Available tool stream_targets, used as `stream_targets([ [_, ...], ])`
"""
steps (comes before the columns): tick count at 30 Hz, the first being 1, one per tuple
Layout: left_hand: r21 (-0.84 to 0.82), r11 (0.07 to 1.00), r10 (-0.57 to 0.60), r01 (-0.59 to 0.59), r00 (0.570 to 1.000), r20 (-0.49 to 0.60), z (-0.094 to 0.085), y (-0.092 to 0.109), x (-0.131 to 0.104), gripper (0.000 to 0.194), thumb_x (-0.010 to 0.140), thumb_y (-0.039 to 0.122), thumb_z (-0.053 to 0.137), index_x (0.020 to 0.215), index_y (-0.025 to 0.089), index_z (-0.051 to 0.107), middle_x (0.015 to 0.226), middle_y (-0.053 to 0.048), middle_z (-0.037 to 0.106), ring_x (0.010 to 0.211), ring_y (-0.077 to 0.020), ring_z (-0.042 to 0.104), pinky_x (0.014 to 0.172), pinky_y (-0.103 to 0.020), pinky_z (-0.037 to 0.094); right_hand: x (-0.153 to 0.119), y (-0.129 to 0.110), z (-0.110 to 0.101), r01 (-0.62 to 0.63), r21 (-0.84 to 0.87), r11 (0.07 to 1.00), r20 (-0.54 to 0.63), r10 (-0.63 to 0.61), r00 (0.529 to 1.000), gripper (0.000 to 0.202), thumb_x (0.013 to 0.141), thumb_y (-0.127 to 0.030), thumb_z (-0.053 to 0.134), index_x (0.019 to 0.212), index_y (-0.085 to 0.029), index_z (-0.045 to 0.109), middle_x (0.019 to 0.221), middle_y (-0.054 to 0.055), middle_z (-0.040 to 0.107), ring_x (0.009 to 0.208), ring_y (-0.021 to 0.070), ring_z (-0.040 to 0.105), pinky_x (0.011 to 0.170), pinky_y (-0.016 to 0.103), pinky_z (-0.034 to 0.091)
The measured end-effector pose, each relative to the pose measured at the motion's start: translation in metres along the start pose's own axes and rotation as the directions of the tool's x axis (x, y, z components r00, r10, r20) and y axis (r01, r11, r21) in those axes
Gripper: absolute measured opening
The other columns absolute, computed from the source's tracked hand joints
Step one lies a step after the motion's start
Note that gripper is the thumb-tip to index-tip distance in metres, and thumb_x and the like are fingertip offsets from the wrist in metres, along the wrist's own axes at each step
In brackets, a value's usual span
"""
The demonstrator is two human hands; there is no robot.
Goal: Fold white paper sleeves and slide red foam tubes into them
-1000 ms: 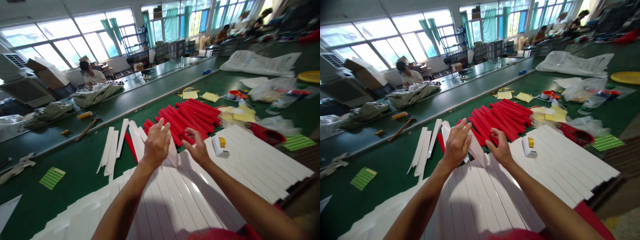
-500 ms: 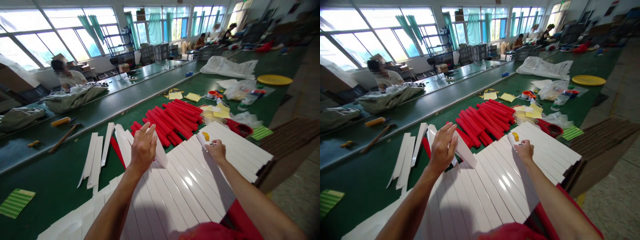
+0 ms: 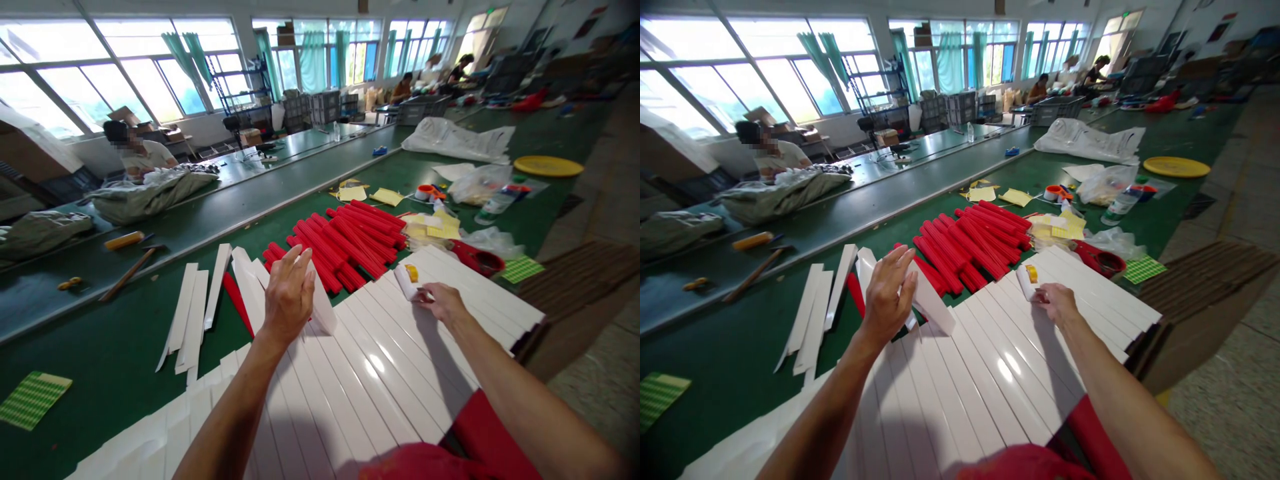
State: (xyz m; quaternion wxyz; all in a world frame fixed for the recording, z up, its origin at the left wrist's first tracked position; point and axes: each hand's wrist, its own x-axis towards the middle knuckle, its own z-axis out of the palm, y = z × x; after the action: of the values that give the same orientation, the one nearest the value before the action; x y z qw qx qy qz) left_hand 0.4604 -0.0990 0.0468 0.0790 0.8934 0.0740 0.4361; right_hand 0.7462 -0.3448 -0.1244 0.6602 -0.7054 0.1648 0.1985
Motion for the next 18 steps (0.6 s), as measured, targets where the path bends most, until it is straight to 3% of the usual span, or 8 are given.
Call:
stream_targets([
  [6,-0.063,0.997,-0.033,0.034,0.999,0.010,0.000,0.002,0.001,0.037,0.096,0.021,0.049,0.132,0.015,0.052,0.133,-0.018,0.056,0.129,-0.0276,0.052,0.104,-0.048,0.044,-0.011,0.023,-0.012,-0.041,0.125,0.991,0.034,0.037,0.999,0.013,0.092,-0.018,0.062,0.082,-0.011,0.059,0.073,-0.003,0.061,0.062,0.0078,0.061,0.059,0.022,0.055],
  [11,-0.235,0.960,-0.154,0.154,0.988,0.016,-0.003,0.004,0.001,0.034,0.096,0.025,0.050,0.128,0.016,0.059,0.130,-0.015,0.051,0.127,-0.0241,0.049,0.105,-0.043,0.045,-0.013,0.035,-0.015,-0.073,0.182,0.981,0.154,0.044,0.987,0.023,0.076,-0.006,0.068,0.064,-0.015,0.051,0.054,-0.003,0.054,0.046,0.0093,0.055,0.051,0.023,0.057],
  [18,-0.537,0.833,-0.053,0.134,0.985,0.163,0.000,-0.011,0.015,0.045,0.095,0.028,0.054,0.139,0.022,0.051,0.130,-0.013,0.055,0.125,-0.0242,0.051,0.108,-0.045,0.043,0.014,0.035,-0.025,-0.078,0.109,0.991,0.197,0.055,0.979,0.022,0.062,0.001,0.065,0.061,-0.018,0.055,0.047,-0.001,0.053,0.037,0.0118,0.052,0.041,0.022,0.057],
])
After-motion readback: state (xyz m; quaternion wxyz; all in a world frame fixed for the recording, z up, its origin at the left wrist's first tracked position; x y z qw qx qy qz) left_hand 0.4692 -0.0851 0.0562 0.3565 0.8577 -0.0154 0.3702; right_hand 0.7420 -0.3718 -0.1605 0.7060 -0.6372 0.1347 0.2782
